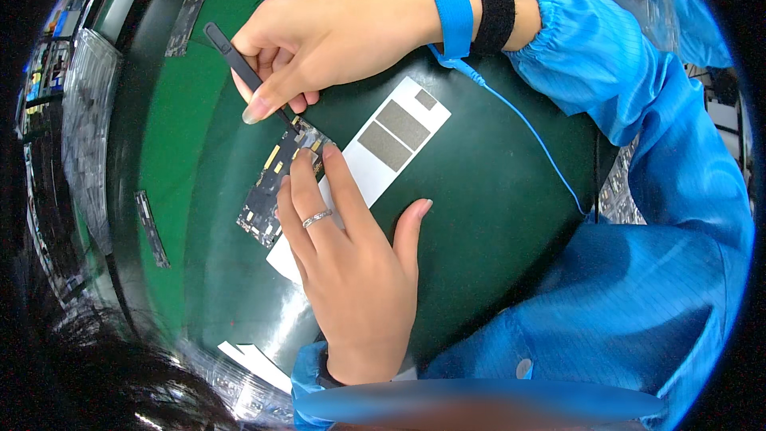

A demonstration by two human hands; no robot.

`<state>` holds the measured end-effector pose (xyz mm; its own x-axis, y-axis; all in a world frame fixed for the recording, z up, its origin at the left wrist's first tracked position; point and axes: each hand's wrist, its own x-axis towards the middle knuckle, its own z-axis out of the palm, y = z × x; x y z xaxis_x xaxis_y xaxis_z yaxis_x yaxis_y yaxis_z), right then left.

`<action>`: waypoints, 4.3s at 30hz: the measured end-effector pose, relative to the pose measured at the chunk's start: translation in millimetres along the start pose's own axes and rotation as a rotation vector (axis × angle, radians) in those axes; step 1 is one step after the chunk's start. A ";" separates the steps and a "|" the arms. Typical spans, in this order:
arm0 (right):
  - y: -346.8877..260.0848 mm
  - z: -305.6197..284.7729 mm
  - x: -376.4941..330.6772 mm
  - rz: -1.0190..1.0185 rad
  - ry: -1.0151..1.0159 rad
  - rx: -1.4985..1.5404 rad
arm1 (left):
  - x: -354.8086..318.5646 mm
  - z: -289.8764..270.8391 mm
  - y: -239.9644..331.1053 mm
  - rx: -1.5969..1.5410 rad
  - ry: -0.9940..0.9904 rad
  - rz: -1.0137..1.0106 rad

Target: Manually assembling and inspecting small electronic circuit boards on a factory production line.

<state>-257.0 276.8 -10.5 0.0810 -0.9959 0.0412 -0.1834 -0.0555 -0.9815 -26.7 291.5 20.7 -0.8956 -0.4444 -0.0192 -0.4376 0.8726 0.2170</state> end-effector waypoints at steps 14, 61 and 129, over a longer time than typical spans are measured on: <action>-14.4 -0.7 -22.6 -0.013 0.118 -0.027 | 3.0 -4.0 1.4 0.012 -0.032 0.009; -1.4 13.5 -19.5 0.064 0.123 0.080 | -14.4 10.3 11.7 -0.030 0.079 0.187; -3.9 52.0 -6.2 0.051 0.325 0.096 | -13.7 -8.2 -4.9 -0.010 0.037 -0.066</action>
<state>-205.8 287.0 -16.7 -0.2448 -0.9690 0.0338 -0.0845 -0.0134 -0.9963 -11.6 291.6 27.9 -0.8614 -0.5080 0.0026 -0.4943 0.8393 0.2264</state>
